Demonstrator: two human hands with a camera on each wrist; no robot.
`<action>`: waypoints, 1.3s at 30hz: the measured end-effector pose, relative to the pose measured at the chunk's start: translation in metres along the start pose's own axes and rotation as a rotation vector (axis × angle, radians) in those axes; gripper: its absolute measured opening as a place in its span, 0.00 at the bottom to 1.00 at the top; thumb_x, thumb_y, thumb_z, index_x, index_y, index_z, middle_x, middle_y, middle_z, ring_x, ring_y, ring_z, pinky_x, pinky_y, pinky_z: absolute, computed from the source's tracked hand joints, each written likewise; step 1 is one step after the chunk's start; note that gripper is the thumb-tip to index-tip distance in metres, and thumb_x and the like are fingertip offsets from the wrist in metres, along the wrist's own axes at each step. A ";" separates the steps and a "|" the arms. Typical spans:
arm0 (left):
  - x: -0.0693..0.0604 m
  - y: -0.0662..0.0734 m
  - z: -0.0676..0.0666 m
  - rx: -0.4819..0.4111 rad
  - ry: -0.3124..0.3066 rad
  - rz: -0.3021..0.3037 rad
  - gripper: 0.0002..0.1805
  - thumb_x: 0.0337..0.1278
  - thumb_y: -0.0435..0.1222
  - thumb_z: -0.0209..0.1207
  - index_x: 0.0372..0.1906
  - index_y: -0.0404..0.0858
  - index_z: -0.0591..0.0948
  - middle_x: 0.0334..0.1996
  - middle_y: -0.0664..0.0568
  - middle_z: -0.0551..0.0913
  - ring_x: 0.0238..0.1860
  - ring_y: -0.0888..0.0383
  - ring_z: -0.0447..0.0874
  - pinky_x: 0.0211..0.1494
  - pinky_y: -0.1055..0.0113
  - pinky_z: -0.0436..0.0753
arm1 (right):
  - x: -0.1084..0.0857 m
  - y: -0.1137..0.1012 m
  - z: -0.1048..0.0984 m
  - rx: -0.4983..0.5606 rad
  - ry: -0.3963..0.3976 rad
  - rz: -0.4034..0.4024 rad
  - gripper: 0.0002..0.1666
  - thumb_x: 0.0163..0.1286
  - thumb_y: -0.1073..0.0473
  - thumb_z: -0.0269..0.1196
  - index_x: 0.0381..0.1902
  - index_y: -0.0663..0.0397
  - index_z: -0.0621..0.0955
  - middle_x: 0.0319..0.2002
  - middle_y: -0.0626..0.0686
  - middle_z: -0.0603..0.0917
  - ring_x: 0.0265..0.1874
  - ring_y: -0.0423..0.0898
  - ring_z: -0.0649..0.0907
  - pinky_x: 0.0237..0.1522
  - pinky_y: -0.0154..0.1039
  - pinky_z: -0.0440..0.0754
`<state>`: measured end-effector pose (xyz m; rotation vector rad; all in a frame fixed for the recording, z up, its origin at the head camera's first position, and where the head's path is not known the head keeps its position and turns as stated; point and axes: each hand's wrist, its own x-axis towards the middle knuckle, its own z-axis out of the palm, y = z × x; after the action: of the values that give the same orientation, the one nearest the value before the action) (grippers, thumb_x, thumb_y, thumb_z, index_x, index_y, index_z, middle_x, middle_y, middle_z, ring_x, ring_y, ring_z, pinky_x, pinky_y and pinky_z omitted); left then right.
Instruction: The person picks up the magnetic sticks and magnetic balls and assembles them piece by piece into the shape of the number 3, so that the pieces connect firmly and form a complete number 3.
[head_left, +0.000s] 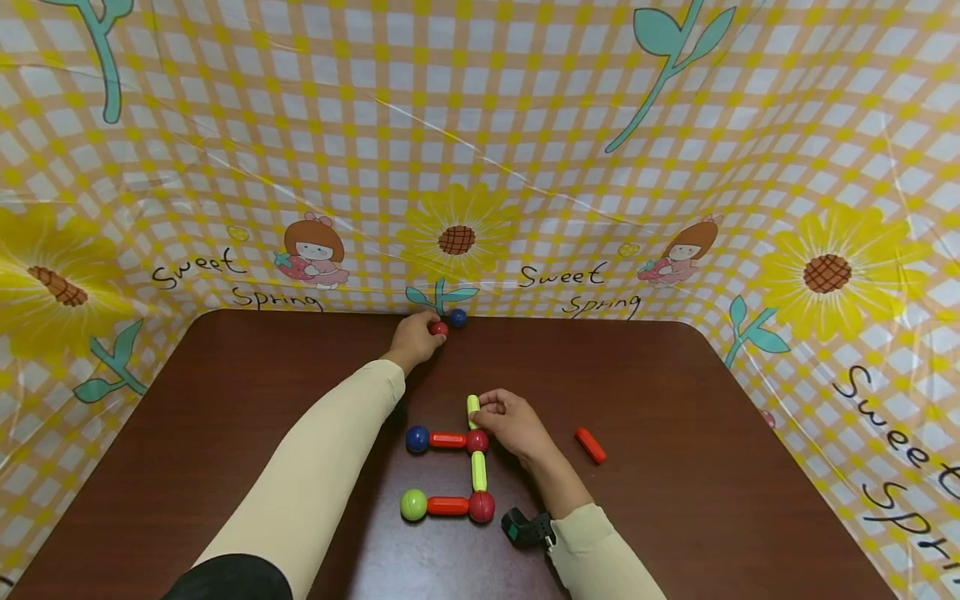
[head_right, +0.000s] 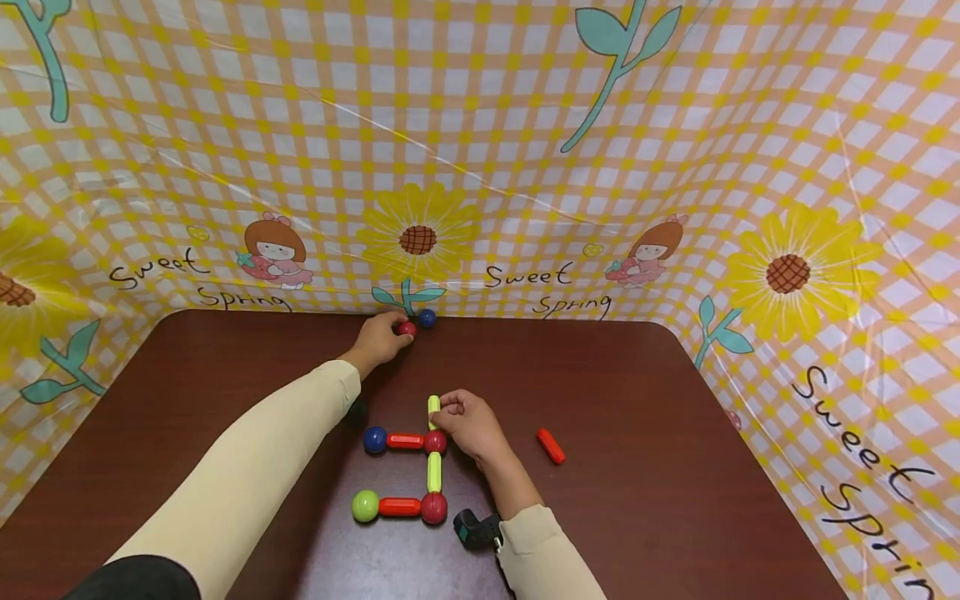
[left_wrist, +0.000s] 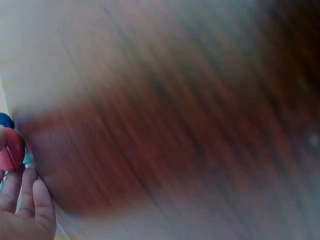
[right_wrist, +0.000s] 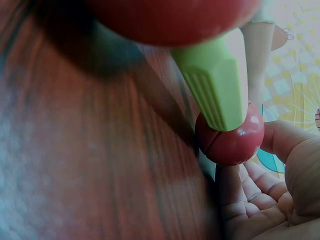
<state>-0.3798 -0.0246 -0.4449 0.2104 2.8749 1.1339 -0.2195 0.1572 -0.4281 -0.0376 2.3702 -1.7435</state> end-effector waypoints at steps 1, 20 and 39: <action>-0.001 0.000 -0.001 -0.010 -0.006 0.006 0.24 0.66 0.38 0.63 0.64 0.36 0.77 0.62 0.43 0.76 0.61 0.45 0.74 0.61 0.56 0.75 | 0.004 0.006 0.001 -0.001 0.006 -0.005 0.16 0.65 0.67 0.65 0.47 0.71 0.77 0.31 0.54 0.83 0.30 0.43 0.80 0.36 0.39 0.76; -0.017 0.002 -0.009 -0.044 -0.193 0.150 0.24 0.66 0.41 0.63 0.63 0.38 0.77 0.62 0.43 0.76 0.62 0.48 0.73 0.63 0.54 0.72 | 0.016 0.024 0.000 -0.001 0.030 -0.009 0.15 0.63 0.66 0.67 0.46 0.66 0.78 0.31 0.53 0.82 0.30 0.44 0.80 0.34 0.36 0.76; -0.044 0.005 -0.012 -0.343 -0.415 0.114 0.19 0.66 0.36 0.62 0.60 0.37 0.79 0.49 0.47 0.80 0.44 0.54 0.80 0.48 0.62 0.80 | 0.018 0.025 0.001 -0.002 0.022 0.012 0.15 0.65 0.66 0.66 0.47 0.67 0.78 0.31 0.53 0.83 0.30 0.43 0.80 0.34 0.35 0.76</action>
<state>-0.3370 -0.0358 -0.4332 0.5271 2.2971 1.3863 -0.2345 0.1616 -0.4543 -0.0044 2.3826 -1.7450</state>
